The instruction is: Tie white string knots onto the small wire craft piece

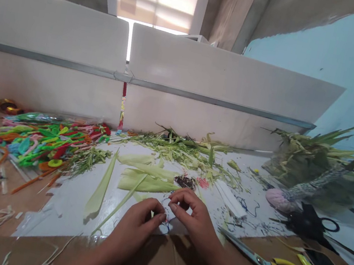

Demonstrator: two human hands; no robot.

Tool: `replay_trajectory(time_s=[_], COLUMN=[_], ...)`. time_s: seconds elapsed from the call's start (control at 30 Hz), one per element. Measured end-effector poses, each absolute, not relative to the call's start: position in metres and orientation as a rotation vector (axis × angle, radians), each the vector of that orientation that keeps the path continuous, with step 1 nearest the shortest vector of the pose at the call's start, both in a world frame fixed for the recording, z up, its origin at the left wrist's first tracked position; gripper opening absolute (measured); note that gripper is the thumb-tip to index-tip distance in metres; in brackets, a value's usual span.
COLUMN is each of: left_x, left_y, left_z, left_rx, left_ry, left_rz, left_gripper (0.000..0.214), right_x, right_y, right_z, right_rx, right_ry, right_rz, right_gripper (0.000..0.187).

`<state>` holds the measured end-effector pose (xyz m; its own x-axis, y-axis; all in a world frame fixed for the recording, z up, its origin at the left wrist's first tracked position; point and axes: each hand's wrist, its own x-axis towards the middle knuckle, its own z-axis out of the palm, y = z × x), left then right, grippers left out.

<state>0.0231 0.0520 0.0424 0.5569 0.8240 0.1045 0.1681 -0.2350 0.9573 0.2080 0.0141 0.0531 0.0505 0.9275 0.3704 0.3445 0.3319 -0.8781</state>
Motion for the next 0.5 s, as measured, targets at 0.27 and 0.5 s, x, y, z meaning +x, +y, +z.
replay_trajectory(time_s=[0.27,0.5], left_x=[0.0218,0.0216], left_y=[0.053,0.0529], left_z=[0.0471,0.0436], left_rx=[1.604,1.619], left_ry=[0.824,0.843], left_rz=[0.829,0.845], left_gripper=[0.025,0.024], right_x=[0.2039,0.2033], right_y=[0.0124,0.0124], right_z=[0.0537,0.0553], right_rx=[-1.249,-1.234], right_ry=[-1.593,-1.594], right_rz=[0.692,0.675], right_gripper=[0.005,0.007])
